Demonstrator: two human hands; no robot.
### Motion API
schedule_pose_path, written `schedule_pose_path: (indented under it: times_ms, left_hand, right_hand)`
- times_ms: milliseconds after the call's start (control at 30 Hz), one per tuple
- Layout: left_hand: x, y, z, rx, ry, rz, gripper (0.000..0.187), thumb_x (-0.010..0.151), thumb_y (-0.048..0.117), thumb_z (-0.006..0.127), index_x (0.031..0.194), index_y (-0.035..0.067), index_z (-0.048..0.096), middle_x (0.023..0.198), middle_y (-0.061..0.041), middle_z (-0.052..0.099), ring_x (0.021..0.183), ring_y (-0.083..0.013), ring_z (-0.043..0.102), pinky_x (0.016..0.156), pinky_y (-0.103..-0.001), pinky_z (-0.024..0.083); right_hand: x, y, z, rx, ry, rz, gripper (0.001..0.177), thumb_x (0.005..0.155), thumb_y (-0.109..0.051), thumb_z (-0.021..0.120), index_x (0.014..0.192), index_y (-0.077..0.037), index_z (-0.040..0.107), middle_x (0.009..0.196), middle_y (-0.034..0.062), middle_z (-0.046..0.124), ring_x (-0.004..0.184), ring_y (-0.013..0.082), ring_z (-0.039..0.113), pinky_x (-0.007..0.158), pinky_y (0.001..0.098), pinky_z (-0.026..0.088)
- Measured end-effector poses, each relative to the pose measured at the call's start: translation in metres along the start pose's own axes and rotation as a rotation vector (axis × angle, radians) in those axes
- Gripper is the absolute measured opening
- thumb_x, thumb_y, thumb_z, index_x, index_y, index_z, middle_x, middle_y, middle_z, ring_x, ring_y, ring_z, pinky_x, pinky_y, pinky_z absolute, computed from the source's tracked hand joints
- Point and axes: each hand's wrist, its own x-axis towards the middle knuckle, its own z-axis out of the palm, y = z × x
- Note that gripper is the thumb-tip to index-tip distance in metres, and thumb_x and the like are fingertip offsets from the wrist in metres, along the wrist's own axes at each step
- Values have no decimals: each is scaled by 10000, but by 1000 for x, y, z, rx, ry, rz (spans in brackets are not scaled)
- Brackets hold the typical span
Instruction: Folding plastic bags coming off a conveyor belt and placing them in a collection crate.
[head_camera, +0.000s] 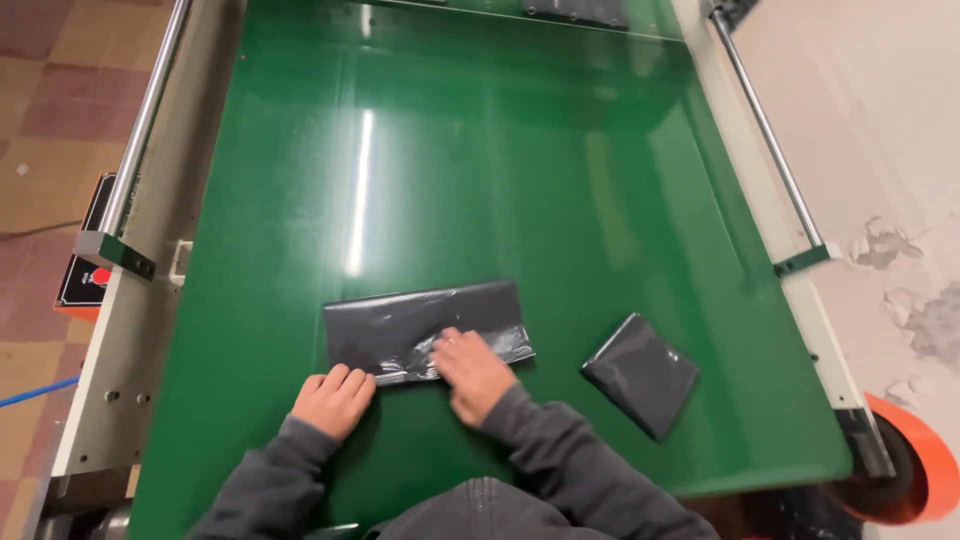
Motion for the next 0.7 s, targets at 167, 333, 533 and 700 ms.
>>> schedule_pose_path:
  times_ms: [167, 333, 533, 700]
  left_hand:
    - [36, 28, -3, -407, -475, 85, 180, 887, 329, 648, 885, 184, 755, 877, -21, 728, 838, -255, 712, 734, -403, 556]
    - [77, -5, 72, -1388, -701, -421, 498, 922, 537, 480, 887, 125, 757, 829, -37, 773, 767, -222, 734, 672, -347, 537]
    - [107, -4, 73, -1055, -501, -683, 528, 882, 607, 580, 922, 101, 727, 839, -65, 754, 787, -244, 729, 733, -389, 549]
    - [115, 37, 47, -443, -248, -620, 523, 811, 550, 718, 1013, 77, 620, 909, -122, 674, 847, -369, 665, 736, -489, 539]
  right_hand:
    - [-28, -18, 53, 214, -52, -146, 554, 787, -19, 686, 1323, 64, 575, 1366, 247, 586, 1339, 438, 525, 1149, 533, 389]
    - [-127, 23, 118, 580, -13, 233, 305, 910, -48, 649, 1213, -17, 664, 1132, 156, 708, 1095, 294, 671, 1012, 448, 539]
    - [-106, 74, 125, 1410, 360, 1102, 324, 1055, -150, 508, 1337, -25, 608, 1116, 73, 713, 904, 228, 582, 754, 364, 462]
    - [-87, 67, 105, 1790, 406, 1512, 311, 1038, -137, 453, 1314, -7, 510, 1083, 89, 716, 981, 258, 708, 797, 430, 633]
